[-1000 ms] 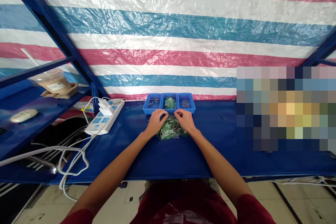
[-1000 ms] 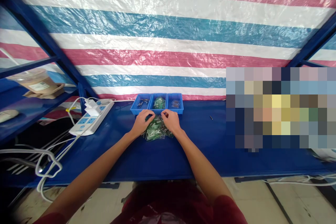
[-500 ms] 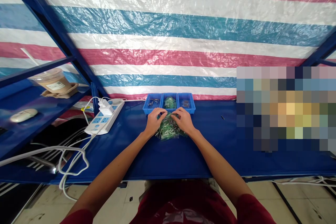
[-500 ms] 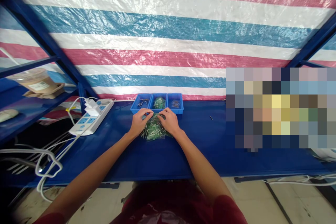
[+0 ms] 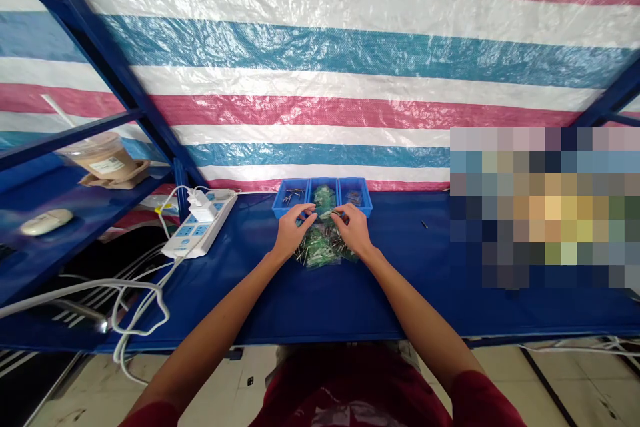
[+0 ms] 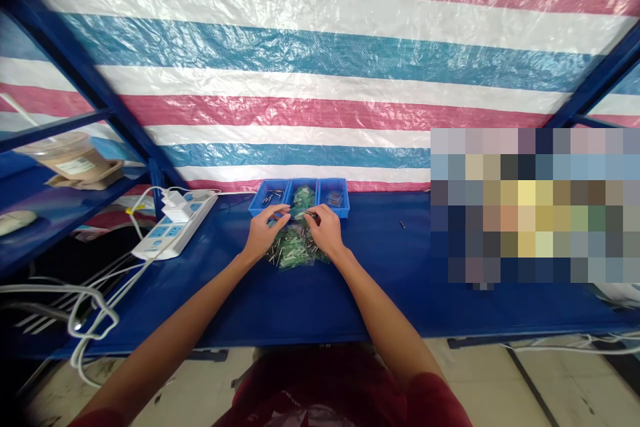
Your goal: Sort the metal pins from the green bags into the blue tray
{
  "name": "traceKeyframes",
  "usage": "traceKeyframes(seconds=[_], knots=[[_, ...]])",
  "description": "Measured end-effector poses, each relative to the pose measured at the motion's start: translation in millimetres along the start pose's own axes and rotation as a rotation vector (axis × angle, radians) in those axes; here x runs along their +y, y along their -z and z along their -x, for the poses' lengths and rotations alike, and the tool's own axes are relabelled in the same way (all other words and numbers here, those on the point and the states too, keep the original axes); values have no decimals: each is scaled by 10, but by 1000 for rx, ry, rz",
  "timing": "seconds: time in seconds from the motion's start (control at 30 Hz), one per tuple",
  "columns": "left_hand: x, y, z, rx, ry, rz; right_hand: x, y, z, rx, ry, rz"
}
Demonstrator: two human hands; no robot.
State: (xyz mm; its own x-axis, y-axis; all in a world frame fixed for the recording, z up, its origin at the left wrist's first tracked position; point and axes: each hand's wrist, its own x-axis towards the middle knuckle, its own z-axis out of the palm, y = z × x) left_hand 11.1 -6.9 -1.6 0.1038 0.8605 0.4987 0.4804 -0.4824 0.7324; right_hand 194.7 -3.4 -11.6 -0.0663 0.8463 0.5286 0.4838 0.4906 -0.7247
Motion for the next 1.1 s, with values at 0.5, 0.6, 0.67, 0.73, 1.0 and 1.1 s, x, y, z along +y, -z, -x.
traceKeyframes(seconds=[0.5, 0.6, 0.67, 0.73, 1.0, 1.1], knots=[[-3, 128, -76, -112, 133, 300, -145, -22, 102, -141, 67, -243], [-6, 137, -89, -114, 213, 396, -109, -38, 108, -116, 216, -115], [-4, 134, -96, -102, 241, 435, -69, -55, 99, -111, 261, -47], [5, 130, -98, -95, 239, 457, -32, -64, 87, -97, 279, -19], [27, 99, -70, -216, 157, 343, -11, -53, 75, -57, 270, -34], [34, 128, -77, -155, 40, 191, -24, -42, 63, -32, 218, -19]])
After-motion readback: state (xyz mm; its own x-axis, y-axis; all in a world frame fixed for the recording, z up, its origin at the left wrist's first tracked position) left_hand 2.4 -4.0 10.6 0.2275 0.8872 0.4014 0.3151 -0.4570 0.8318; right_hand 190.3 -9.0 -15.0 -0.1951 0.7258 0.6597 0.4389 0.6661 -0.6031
